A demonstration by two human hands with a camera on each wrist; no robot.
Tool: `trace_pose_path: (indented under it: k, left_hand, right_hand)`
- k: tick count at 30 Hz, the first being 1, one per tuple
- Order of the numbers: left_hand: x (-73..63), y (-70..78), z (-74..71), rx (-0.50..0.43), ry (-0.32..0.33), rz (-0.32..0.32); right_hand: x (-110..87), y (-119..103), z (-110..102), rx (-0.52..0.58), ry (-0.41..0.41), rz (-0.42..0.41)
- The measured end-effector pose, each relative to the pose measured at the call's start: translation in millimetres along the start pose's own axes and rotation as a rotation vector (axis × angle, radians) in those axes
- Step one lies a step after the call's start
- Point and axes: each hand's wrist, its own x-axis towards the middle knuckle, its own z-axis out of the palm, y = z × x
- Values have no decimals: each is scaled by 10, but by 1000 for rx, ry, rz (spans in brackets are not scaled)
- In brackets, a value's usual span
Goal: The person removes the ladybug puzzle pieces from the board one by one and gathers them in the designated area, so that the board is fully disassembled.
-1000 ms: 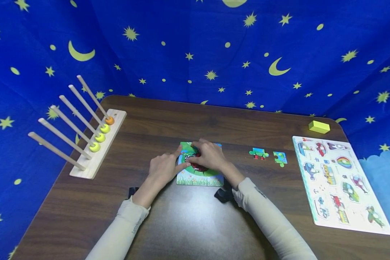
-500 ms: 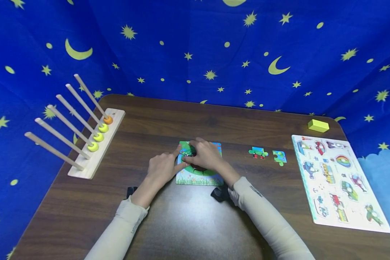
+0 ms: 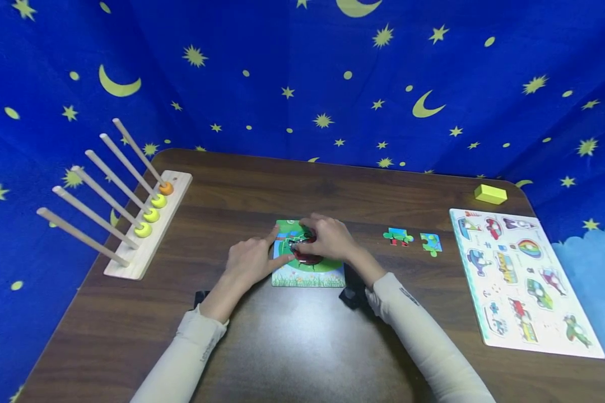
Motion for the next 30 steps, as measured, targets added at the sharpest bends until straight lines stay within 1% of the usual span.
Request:
trace_pose_path:
  k: [4,8,15,19,22,30]
  left_hand:
    - [-7,0,-9,-9,-7,-4]
    - [-3,-18,3,-21,-2,-5]
    - [3,-27,8,-36,-8,-16]
    - [5,-27,11,-34,-2,-10]
    - [11,-25,17,-32,1,-3]
    - [27,-14,8,-44,-17,-5]
  right_hand:
    - [-112,138,-113,27,-28,4]
    - [-218,284,-215,29,-50,6]
    - [-378,497,-352,20,-41,28]
    - [-475,609,-404,25,-31,38]
    - [-554,686,-451,20,-28,59]
    - [-760,854,-602,-4,-30,110]
